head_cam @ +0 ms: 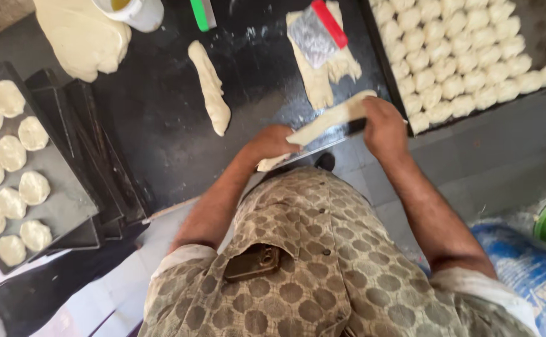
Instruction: The person uses a scraper to cut portions of dough and then shapes each piece by hand into small rounds, placing them onto a large metal tray.
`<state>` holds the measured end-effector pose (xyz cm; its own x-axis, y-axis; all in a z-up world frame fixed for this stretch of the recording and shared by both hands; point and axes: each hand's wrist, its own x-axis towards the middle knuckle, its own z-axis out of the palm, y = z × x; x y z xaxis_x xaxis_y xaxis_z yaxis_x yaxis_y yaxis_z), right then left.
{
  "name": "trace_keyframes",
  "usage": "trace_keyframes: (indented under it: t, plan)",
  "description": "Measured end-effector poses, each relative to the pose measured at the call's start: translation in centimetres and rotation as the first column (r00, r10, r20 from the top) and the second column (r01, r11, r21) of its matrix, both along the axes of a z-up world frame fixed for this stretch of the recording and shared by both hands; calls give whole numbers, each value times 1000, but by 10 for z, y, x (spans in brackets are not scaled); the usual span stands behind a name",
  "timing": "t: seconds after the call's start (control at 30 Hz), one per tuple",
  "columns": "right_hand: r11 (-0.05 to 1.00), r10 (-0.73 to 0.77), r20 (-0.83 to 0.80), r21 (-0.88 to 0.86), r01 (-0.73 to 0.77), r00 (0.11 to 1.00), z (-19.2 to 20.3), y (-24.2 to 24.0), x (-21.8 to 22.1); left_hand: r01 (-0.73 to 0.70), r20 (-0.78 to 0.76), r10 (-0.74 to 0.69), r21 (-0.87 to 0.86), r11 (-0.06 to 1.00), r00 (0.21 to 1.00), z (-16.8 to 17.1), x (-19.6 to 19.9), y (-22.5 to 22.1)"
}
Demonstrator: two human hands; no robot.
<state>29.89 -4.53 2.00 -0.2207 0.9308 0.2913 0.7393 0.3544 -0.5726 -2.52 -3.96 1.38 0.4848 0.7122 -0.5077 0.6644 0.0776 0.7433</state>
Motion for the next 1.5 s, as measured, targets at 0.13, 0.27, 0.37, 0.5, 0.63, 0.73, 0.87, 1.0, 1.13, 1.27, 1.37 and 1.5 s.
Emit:
trace_keyframes:
  t: [0.13,0.27,0.37,0.5,0.63,0.73,0.87,1.0,1.13,1.27,1.37,1.5]
  plan:
    - [996,68,158,42,-76,985,-32,2,-3,-17,-184,-6,-124,992,983,26,-19,-6]
    - [988,154,19,25,-155,988,-35,-11,-17,7,-205,-26,-91,996,978,30,-47,-18]
    - [993,115,69,-14,-114,991,-32,-25,-53,64,-240,-55,31,997,969,20,-63,-9]
    - [989,134,67,-73,-129,989,-30,-51,-86,59,-334,-63,-24,998,940,8,-88,-23]
    - [992,98,207,-93,-80,973,-27,-56,-132,-48,-198,49,12,999,979,-2,-118,-33]
    - [990,117,193,-95,-100,974,-27,-71,-164,-223,-13,223,-63,973,975,-25,-143,-63]
    - [989,133,279,-101,-108,951,-21,-87,-200,-451,301,517,-264,853,801,-60,-151,-83]
    - [987,143,208,-95,-126,968,-17,-112,-232,-570,411,612,-234,787,676,-86,-164,-101]
    - [984,158,236,-116,-134,959,-11,-117,-264,-600,326,568,-5,800,755,-80,-185,-108]
    - [972,221,202,-127,-198,954,-14,-127,-295,-603,230,584,18,797,779,-66,-201,-126]
    - [964,238,188,-165,-208,953,-6,-132,-310,-589,162,570,122,799,806,-55,-217,-118]
    - [922,355,165,-226,-315,920,-3,-146,-341,-598,201,569,134,790,797,-49,-235,-141]
